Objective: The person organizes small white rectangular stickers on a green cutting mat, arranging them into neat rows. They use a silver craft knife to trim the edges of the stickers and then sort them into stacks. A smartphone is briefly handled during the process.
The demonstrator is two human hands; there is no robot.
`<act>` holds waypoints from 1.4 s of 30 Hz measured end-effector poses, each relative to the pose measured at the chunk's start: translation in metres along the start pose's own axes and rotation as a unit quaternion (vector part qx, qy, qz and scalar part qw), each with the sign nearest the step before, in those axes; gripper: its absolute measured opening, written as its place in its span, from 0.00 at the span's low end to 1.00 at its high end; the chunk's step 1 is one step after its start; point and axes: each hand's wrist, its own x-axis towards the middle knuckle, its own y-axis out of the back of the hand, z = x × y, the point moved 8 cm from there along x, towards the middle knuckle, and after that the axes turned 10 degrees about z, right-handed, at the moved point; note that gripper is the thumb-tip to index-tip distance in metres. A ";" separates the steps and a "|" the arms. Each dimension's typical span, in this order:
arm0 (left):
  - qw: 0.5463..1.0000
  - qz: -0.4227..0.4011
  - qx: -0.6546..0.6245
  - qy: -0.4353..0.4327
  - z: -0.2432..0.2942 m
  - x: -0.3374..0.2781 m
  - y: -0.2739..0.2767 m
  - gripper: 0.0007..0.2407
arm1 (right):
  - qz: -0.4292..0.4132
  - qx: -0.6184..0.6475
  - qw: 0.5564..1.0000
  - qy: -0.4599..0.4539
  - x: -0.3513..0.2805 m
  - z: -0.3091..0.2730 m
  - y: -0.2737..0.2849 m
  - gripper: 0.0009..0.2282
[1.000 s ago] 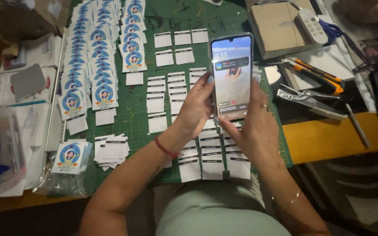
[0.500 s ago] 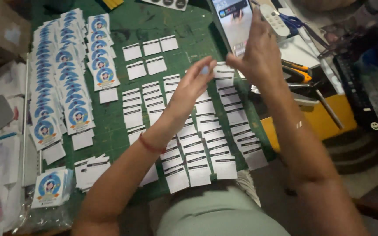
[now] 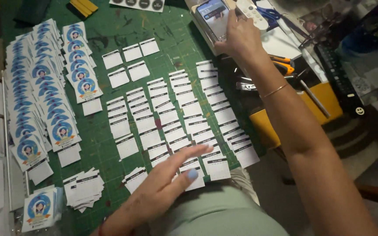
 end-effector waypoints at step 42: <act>0.970 0.161 -0.179 0.017 -0.053 -0.104 0.033 0.22 | 0.067 -0.013 0.997 -0.042 0.083 0.116 -0.034 0.22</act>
